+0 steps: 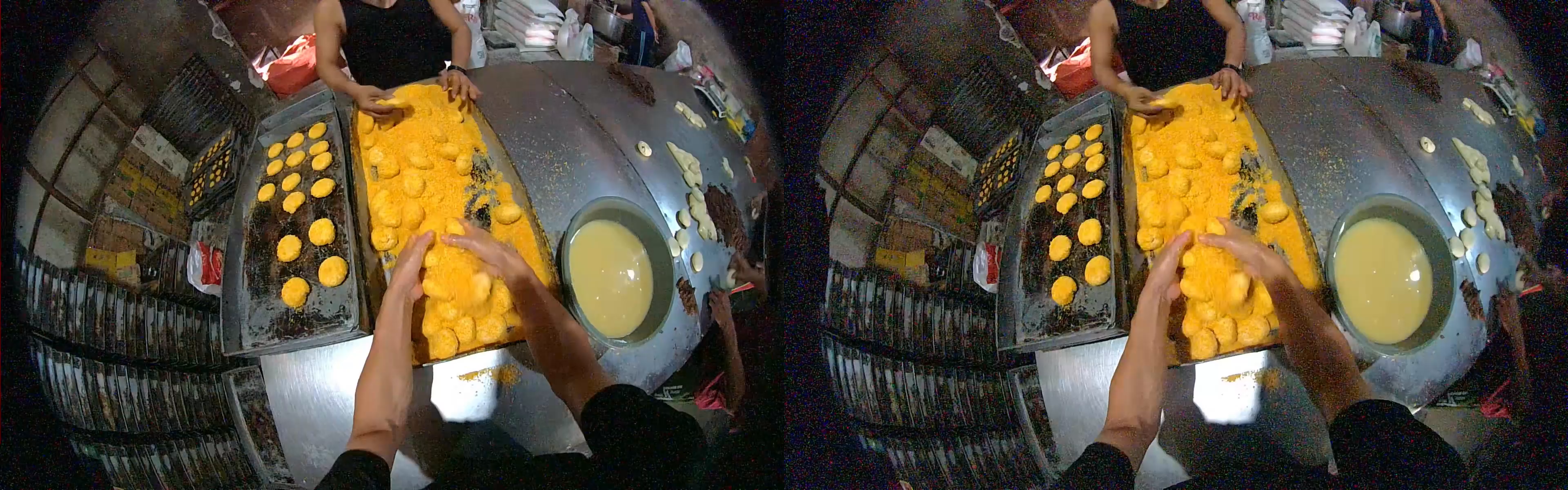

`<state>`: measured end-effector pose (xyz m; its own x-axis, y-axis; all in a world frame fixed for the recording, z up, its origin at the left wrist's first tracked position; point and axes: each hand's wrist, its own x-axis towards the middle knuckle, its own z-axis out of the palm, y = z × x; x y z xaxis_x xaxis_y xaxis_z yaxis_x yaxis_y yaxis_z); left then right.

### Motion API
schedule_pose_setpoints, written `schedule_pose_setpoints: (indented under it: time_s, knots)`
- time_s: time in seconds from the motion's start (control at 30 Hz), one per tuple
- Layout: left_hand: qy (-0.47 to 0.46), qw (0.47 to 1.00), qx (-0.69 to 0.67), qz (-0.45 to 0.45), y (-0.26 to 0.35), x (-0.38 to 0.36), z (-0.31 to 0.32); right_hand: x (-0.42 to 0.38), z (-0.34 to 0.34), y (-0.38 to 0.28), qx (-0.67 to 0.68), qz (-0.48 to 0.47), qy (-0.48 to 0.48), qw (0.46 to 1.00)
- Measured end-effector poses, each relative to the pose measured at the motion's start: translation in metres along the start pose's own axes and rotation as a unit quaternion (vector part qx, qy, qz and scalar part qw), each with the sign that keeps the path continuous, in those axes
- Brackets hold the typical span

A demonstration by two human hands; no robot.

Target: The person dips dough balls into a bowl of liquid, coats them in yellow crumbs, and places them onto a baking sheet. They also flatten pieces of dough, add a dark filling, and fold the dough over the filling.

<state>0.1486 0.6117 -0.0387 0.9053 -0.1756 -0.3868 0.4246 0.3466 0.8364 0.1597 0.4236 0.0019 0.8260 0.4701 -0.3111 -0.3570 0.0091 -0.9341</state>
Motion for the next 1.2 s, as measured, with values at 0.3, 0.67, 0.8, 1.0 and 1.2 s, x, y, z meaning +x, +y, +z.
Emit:
schedule_pose_setpoints:
  time_s: [0.3, 0.67, 0.8, 1.0, 1.2]
  knots:
    - [0.097, 0.980, -0.049, 0.166, 0.110, -0.017, 0.044, 0.040, -0.033, -0.090, -0.026, -0.137, 0.162, 0.977]
    - [0.051, 0.949, 0.311, -0.006, -0.003, -0.106, 0.012, -0.076, -0.003, 0.005, -0.544, 0.052, 0.087, 0.833]
    - [0.057, 0.943, 0.327, 0.009, -0.038, -0.117, 0.014, -0.101, -0.004, 0.041, -0.468, 0.038, 0.129, 0.873]
    - [0.051, 0.998, -0.039, 0.008, -0.015, -0.090, 0.055, -0.072, 0.011, 0.004, -0.108, 0.079, 0.103, 0.986]
    - [-0.098, 0.993, -0.047, -0.038, 0.007, -0.061, 0.044, -0.061, 0.003, 0.013, -0.027, -0.113, -0.046, 0.992]
